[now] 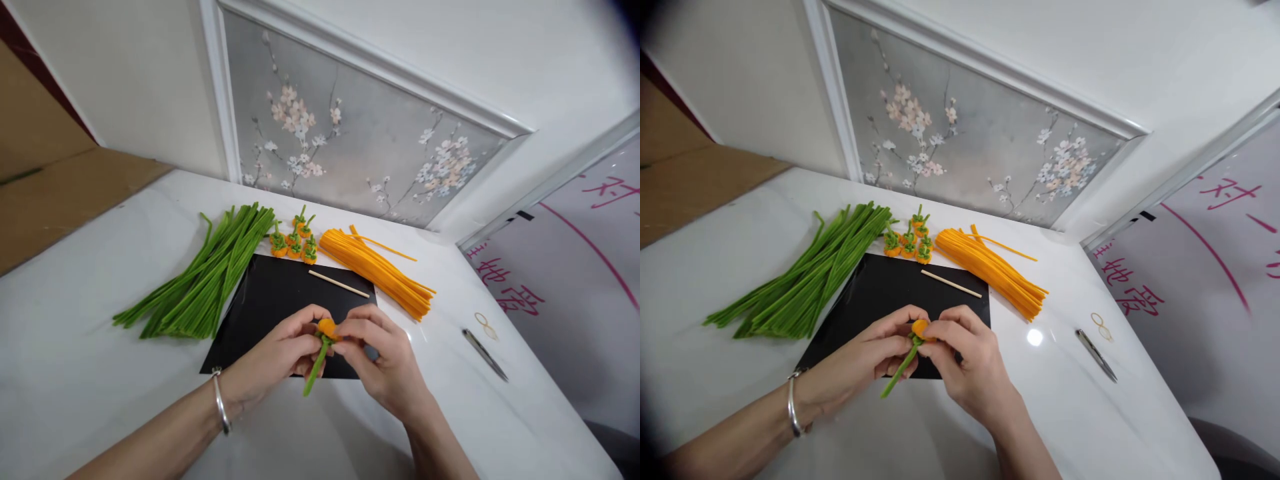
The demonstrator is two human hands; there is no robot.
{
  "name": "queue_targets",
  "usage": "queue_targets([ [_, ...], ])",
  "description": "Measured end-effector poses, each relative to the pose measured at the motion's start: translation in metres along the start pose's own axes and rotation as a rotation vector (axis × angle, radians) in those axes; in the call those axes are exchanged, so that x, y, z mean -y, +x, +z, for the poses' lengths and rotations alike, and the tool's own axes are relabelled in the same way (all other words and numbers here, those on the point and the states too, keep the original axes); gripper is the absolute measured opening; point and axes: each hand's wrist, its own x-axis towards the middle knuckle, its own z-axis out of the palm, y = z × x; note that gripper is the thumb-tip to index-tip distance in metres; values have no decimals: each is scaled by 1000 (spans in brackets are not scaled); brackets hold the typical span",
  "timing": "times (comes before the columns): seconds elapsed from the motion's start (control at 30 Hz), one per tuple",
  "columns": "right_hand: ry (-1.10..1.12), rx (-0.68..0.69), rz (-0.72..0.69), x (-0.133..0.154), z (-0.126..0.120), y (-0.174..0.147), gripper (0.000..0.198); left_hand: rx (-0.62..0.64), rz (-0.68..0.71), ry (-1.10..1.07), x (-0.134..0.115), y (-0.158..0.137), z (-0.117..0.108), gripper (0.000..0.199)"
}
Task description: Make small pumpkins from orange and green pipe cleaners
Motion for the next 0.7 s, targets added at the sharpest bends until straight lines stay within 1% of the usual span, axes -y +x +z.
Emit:
queue_targets([
  [0.13, -56, 33, -35, -3, 3, -1, 15, -31, -25, 11, 3, 1, 2, 9],
  [0.2, -75, 48, -32, -6, 3, -2, 17, -46, -17, 7, 4, 2, 3, 10],
  [0.3, -83, 72, -29, -10, 3, -2, 17, -68, 48, 15, 7, 4, 2, 16],
  [0.43, -126, 127, -41, -12, 5, -2, 18, -80, 142, 90, 11, 7, 0, 12],
  [0.53, -182, 180, -30, -11, 5, -3, 20, -68, 185, 157, 17, 6, 0, 25],
  [0.57, -200, 192, -24, -10, 5, -3, 20, -71, 192, 200, 18, 5, 0, 26],
  [0.7, -218, 201, -5, -9, 6, -3, 19, -95, 194, 340, 19, 2, 1, 10],
])
